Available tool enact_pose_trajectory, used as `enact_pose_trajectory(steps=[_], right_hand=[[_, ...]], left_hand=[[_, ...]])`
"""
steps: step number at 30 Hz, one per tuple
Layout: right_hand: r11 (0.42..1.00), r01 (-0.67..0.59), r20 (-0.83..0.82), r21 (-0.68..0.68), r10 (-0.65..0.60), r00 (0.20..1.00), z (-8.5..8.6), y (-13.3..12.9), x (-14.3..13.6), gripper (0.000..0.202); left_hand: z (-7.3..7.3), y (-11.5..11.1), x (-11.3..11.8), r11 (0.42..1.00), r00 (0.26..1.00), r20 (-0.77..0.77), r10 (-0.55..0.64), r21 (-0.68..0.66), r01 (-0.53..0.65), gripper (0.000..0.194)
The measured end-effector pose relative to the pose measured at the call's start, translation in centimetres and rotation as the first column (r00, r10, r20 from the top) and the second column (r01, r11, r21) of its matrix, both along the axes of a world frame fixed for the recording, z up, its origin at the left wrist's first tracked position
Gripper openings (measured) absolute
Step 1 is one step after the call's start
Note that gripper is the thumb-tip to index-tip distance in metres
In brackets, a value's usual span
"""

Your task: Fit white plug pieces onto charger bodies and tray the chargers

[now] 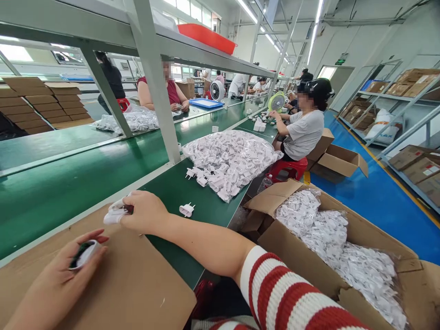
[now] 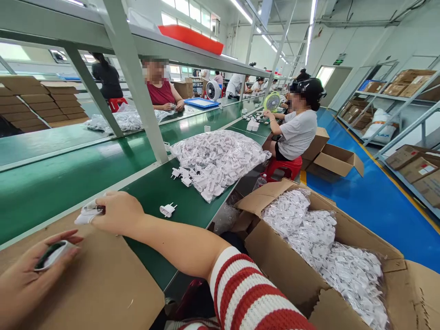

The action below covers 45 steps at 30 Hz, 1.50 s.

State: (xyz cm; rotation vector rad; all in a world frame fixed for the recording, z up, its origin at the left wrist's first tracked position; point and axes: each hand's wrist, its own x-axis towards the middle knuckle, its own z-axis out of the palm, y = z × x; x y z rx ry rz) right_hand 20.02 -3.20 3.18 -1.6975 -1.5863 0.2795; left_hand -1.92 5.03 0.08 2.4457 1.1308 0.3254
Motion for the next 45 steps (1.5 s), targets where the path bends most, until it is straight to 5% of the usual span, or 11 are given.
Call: enact_pose_trajectory(steps=[5, 8, 12, 16, 23, 26, 31, 45], right_hand=[[0.998, -0.065, -0.050, -0.002, 0.065, 0.997, -0.3, -0.4, -0.4, 0.018], [0.998, -0.056, -0.106, 0.010, 0.057, 0.993, -0.8, -0.3, -0.4, 0.018], [0.999, -0.047, -0.273, 0.015, 0.050, 0.961, -1.4, -0.1, -0.4, 0.017], [0.999, -0.032, -0.447, -0.015, 0.022, 0.894, -2.0, 0.4, -0.5, 0.022], [0.988, -0.148, -0.853, -0.033, 0.050, 0.520, -2.5, 0.4, -0.4, 0.023], [0.982, -0.186, -0.891, -0.025, 0.062, 0.450, -2.4, -0.5, -0.7, 0.023], [0.972, -0.231, -0.875, -0.050, 0.068, 0.479, -2.0, -1.5, -0.9, 0.038], [0.963, -0.267, -0.769, 0.033, 0.195, 0.609, -0.5, -3.4, -2.4, 0.040]], left_hand=[[1.4, -2.2, 0.8, 0.989, 0.988, 0.060, 0.146, -0.028, -0.144, 0.088], [1.9, -2.4, 0.4, 0.944, 0.966, 0.014, 0.257, -0.218, -0.248, 0.088], [1.4, -3.1, 0.1, 0.965, 0.983, 0.091, 0.158, -0.223, -0.134, 0.055], [0.2, -3.2, 0.2, 0.993, 0.984, 0.176, 0.028, -0.118, -0.007, 0.056], [0.3, -3.6, 0.4, 0.982, 0.985, 0.173, -0.025, -0.180, 0.056, 0.051], [0.1, -4.2, 0.6, 0.980, 0.966, 0.241, -0.094, -0.151, 0.133, 0.058], [-0.5, -4.2, 0.2, 0.981, 0.951, 0.278, -0.135, -0.099, 0.169, 0.047], [-0.1, -4.5, 0.0, 0.951, 0.920, 0.381, -0.091, -0.241, 0.194, 0.045]])
